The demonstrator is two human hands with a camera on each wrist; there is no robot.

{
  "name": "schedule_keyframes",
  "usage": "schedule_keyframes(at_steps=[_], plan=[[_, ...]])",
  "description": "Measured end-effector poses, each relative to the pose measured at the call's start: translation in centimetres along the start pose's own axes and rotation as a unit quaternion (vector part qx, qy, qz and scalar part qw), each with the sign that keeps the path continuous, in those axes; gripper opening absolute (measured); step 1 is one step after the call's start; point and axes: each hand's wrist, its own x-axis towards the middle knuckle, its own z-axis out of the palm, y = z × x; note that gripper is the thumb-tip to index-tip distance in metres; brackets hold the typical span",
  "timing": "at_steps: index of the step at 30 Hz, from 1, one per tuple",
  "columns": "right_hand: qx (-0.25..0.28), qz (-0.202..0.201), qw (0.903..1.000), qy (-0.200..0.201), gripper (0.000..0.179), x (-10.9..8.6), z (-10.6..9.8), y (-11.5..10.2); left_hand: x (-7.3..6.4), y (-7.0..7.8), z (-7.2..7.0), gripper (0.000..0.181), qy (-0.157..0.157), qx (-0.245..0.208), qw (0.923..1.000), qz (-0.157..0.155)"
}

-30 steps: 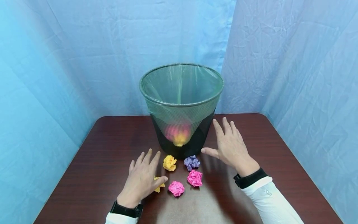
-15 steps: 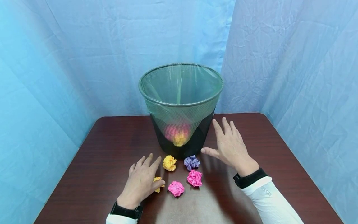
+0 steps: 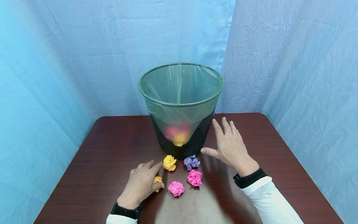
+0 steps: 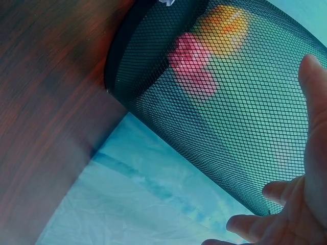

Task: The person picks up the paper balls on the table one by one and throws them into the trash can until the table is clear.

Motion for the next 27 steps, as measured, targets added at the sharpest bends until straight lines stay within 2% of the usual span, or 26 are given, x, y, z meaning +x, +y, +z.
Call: schedule_keyframes(at_steps=[12,19,27], plan=[[0.002,0.001,1.0,-0.003,0.116,0.05,0.13,0.06,0.11,0.04,0.24,0.04,-0.021,-0.033,0.9981,0.048],[-0.001,0.002,1.0,-0.005,0.115,0.09,0.2,0.05,0.11,0.08,0.17,0.027,-0.037,-0.024,0.9974,0.057],[0.002,0.001,1.0,-0.006,0.114,0.05,0.22,0.05,0.18,0.05,0.18,0.02,-0.04,-0.02,0.9971,0.061]])
